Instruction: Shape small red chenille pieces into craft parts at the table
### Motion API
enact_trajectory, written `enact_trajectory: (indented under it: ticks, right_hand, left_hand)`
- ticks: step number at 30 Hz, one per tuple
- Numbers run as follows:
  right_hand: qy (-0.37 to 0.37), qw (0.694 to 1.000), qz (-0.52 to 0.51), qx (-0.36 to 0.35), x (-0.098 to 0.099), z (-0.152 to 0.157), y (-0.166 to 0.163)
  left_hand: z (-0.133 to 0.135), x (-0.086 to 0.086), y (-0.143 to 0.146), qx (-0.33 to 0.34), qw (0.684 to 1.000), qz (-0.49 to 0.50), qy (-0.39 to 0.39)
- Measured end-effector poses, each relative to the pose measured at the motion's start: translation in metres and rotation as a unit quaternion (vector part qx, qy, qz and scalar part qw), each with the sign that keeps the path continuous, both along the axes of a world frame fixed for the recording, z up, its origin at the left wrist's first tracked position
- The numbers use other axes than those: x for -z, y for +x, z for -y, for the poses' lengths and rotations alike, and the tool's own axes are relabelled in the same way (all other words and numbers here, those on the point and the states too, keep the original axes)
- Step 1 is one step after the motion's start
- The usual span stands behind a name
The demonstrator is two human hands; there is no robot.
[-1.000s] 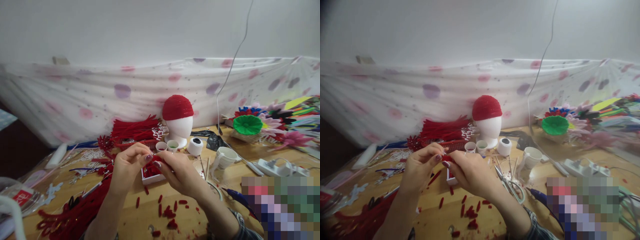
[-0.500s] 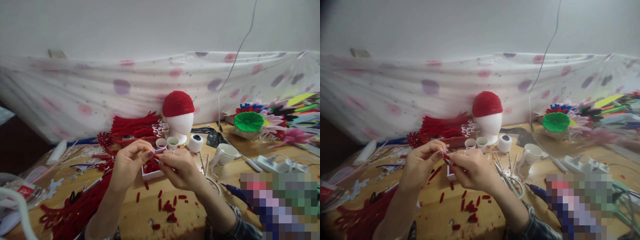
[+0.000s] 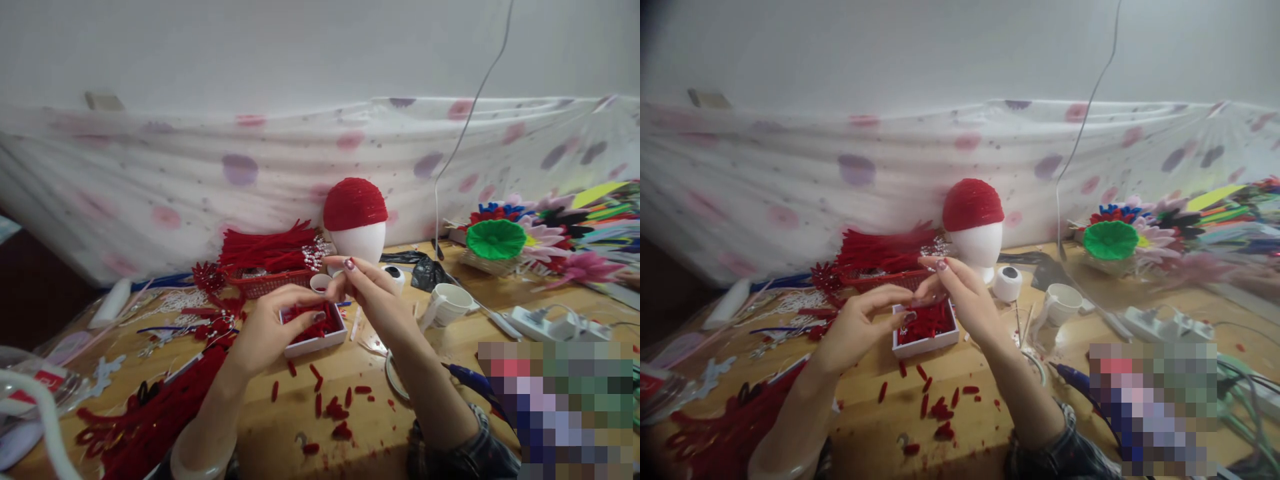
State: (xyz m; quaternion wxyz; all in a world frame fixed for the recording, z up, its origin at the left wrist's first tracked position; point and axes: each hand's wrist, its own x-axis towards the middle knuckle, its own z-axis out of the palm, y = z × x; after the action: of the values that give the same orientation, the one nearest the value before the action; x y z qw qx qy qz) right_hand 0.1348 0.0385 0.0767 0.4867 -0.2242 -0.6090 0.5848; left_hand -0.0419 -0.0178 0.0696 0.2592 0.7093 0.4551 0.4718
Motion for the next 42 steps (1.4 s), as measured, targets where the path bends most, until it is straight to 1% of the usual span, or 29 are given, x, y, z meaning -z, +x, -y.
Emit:
enact_trajectory:
  ticks: [2, 4, 6, 8, 12, 16, 19, 21, 24, 26, 28, 30, 32, 34, 37, 40, 42]
  right_hand:
    - [-0.026, 0.999, 0.018, -0.036, 0.002, 0.002, -0.003]
    - [-0.043, 0.995, 0.022, -0.088, 0.004, 0.004, -0.007]
    - [-0.042, 0.989, 0.013, -0.143, 0.007, 0.006, -0.011]
    - [-0.028, 0.984, 0.004, -0.176, 0.009, 0.008, -0.016]
    - [-0.02, 0.983, -0.012, -0.182, 0.011, 0.009, -0.02]
    - [-0.054, 0.979, -0.022, -0.198, 0.013, 0.006, -0.018]
    - [-0.06, 0.983, -0.01, -0.17, 0.013, 0.005, -0.014]
    - [-0.04, 0.987, 0.005, -0.153, 0.011, 0.007, -0.011]
    - [0.027, 0.99, 0.057, -0.127, 0.006, 0.013, -0.009]
    - [0.081, 0.986, 0.106, -0.104, 0.002, 0.018, -0.008]
    - [0.112, 0.978, 0.14, -0.104, 0.0, 0.021, -0.007]
    - [0.137, 0.972, 0.163, -0.097, -0.002, 0.023, -0.007]
    - [0.171, 0.966, 0.185, -0.057, -0.003, 0.024, -0.006]
    - [0.191, 0.962, 0.193, -0.022, -0.003, 0.025, -0.006]
    - [0.158, 0.975, 0.154, -0.029, -0.003, 0.025, -0.007]
    - [0.083, 0.992, 0.078, -0.056, 0.0, 0.024, -0.011]
    - [0.025, 0.995, 0.026, -0.093, 0.004, 0.023, -0.013]
  left_hand:
    - [0.003, 0.0, 0.003, -0.061, 0.996, 0.003, 0.067]
    - [0.006, 0.0, 0.006, -0.096, 0.989, -0.032, 0.112]
    - [0.008, -0.001, 0.009, -0.104, 0.983, -0.083, 0.129]
    - [0.008, -0.001, 0.011, -0.108, 0.977, -0.117, 0.139]
    - [0.006, 0.0, 0.012, -0.12, 0.971, -0.138, 0.156]
    - [0.005, 0.0, 0.007, -0.098, 0.978, -0.101, 0.152]
    - [0.003, 0.0, 0.002, -0.078, 0.983, -0.037, 0.16]
    - [0.002, 0.0, 0.001, -0.066, 0.983, 0.009, 0.169]
    - [-0.001, 0.002, 0.001, -0.061, 0.98, 0.074, 0.173]
    - [-0.002, 0.003, 0.001, -0.07, 0.976, 0.109, 0.173]
    - [-0.002, 0.003, 0.001, -0.085, 0.972, 0.137, 0.174]
    - [0.0, 0.003, 0.001, -0.093, 0.97, 0.154, 0.166]
    - [0.002, 0.002, 0.001, -0.089, 0.972, 0.151, 0.155]
    - [0.005, -0.001, 0.002, -0.083, 0.976, 0.126, 0.154]
    - [0.008, -0.002, 0.004, -0.089, 0.974, 0.068, 0.199]
    - [0.008, 0.0, 0.005, -0.106, 0.952, 0.001, 0.287]
    - [0.007, 0.003, 0.006, -0.119, 0.936, -0.027, 0.331]
